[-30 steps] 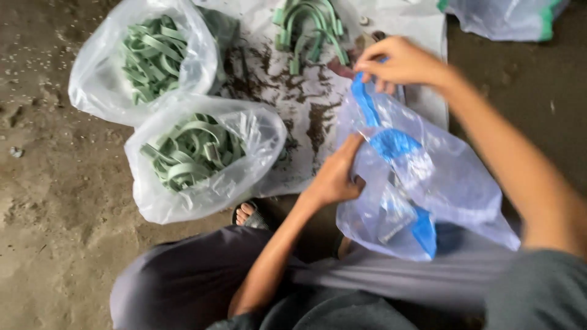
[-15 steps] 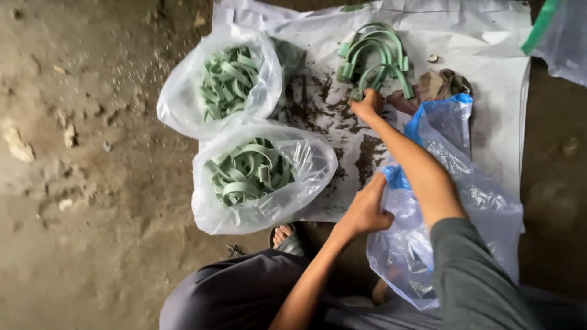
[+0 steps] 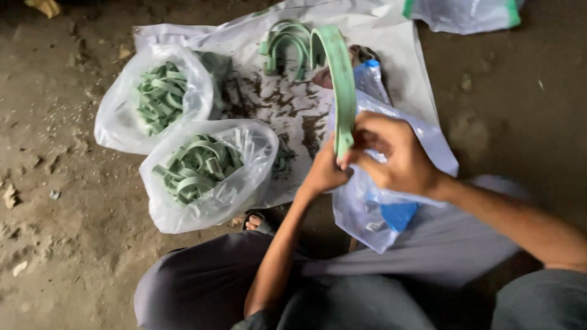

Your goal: Picking up green plastic curved components from a pile and placing them into a plastic bag for packaging.

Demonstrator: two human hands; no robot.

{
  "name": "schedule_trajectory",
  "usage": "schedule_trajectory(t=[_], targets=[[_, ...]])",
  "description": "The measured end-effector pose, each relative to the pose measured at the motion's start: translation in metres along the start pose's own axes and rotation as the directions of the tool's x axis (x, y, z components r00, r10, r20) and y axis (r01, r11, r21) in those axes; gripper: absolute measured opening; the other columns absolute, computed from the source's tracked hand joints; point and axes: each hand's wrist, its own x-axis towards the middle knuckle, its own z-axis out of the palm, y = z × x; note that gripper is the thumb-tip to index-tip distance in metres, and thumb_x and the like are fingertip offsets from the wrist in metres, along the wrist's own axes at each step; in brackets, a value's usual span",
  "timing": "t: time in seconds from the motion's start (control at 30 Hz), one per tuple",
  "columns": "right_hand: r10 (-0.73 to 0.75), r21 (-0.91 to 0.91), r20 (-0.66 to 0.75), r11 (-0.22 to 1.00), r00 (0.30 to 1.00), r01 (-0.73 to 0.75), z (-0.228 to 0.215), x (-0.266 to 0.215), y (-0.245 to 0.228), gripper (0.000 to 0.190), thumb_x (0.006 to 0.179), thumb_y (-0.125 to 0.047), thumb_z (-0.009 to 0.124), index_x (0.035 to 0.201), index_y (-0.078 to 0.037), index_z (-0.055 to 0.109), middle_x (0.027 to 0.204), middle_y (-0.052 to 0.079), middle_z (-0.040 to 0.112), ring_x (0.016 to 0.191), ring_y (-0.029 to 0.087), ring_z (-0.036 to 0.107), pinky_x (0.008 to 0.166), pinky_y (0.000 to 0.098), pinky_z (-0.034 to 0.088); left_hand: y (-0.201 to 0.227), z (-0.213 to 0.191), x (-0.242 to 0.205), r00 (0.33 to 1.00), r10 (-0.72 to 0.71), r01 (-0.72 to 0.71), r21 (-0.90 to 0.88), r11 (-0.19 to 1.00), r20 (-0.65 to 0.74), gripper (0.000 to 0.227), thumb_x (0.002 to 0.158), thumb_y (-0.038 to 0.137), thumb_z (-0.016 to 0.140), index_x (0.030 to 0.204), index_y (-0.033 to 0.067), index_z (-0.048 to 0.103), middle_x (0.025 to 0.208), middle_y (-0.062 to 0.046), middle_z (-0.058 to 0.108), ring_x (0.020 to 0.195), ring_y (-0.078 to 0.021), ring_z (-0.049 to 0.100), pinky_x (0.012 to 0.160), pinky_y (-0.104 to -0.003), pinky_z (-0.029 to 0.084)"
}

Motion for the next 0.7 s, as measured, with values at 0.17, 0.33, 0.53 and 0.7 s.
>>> schedule_trajectory(t=[0.17,0.33,0.53,0.7], targets=[[-0.187,0.042,-0.071,0.981,0.980,0.190,0.006,-0.052,-0.035,0.025,0.079,-0.007,0.083,0.094,0.007,0.071,0.083,0.015,0.065,0.069,0.026,0.073,0.068,0.0377,0.067,0.051,-0.042,-0.005,0.997,-0.081,0.082,-0.235,0.969,0.010,0.071,0.071,-0.007,0.059,0.139,0.0081,0.048,0.100,-0.011,0.058,0.069,-0.0196,0.060,0.071,-0.041,0.057],[-0.195,0.133,-0.109,0.969,0.975,0.209,0.000,-0.066,-0.016,0.025,0.084,-0.003,0.076,0.103,0.011,0.067,0.087,0.016,0.065,0.076,0.026,0.072,0.071,0.0420,0.068,0.045,-0.044,-0.008,0.994,-0.101,0.090,-0.185,0.978,-0.049,0.067,0.066,-0.001,0.062,0.132,0.0018,0.052,0.112,-0.023,0.061,0.112,-0.0357,0.061,0.095,-0.048,0.052],[-0.091,0.502,-0.102,0.855,0.991,0.130,-0.058,-0.035,0.026,0.060,0.103,-0.019,0.053,0.154,0.003,0.030,0.100,0.019,0.055,0.084,0.022,0.057,0.074,0.0321,0.051,0.032,-0.035,-0.006,0.996,-0.070,0.062,-0.147,0.987,-0.049,0.075,0.066,-0.004,0.060,0.140,-0.0003,0.050,0.132,-0.028,0.057,0.134,-0.0454,0.048,0.108,-0.055,0.042],[0.015,0.766,-0.055,0.642,0.998,0.032,-0.077,-0.028,0.085,0.040,0.105,-0.012,0.046,0.142,0.000,0.044,0.093,0.009,0.053,0.074,0.016,0.049,0.066,0.0283,0.045,0.047,-0.032,-0.007,0.999,0.004,-0.010,-0.134,0.991,-0.045,0.076,0.070,-0.002,0.065,0.145,-0.0013,0.047,0.135,-0.033,0.054,0.136,-0.0467,0.046,0.110,-0.053,0.040]])
